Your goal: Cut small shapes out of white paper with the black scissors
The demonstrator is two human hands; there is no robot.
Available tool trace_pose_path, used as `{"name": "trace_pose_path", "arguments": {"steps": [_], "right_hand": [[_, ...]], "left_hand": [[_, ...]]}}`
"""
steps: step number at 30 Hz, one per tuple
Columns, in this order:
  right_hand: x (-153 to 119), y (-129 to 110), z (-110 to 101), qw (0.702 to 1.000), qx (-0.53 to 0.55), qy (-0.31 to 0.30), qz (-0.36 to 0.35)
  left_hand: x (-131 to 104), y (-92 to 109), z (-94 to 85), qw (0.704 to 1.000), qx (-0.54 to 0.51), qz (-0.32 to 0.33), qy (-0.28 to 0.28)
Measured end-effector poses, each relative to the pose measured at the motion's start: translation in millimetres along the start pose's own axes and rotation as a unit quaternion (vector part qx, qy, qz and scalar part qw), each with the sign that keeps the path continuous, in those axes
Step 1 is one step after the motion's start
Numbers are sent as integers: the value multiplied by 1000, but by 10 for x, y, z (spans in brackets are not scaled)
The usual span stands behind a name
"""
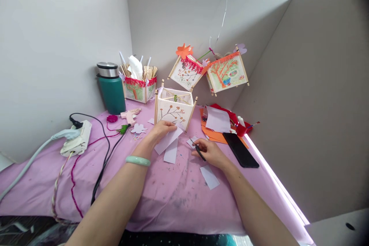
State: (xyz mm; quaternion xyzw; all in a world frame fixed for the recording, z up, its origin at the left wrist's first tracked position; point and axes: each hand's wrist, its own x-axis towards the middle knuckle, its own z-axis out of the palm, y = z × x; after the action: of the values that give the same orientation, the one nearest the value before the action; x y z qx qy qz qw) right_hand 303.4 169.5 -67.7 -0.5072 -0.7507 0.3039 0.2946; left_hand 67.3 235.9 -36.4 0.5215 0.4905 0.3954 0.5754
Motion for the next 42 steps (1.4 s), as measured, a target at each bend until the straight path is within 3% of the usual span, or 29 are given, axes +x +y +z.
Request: {"name": "trace_pose_path", "arguments": {"steps": [42], "right_hand": [[-8, -87, -6, 1000, -4, -6, 2]], "left_hand": [[-62, 36, 64, 999, 9, -14, -41]]}}
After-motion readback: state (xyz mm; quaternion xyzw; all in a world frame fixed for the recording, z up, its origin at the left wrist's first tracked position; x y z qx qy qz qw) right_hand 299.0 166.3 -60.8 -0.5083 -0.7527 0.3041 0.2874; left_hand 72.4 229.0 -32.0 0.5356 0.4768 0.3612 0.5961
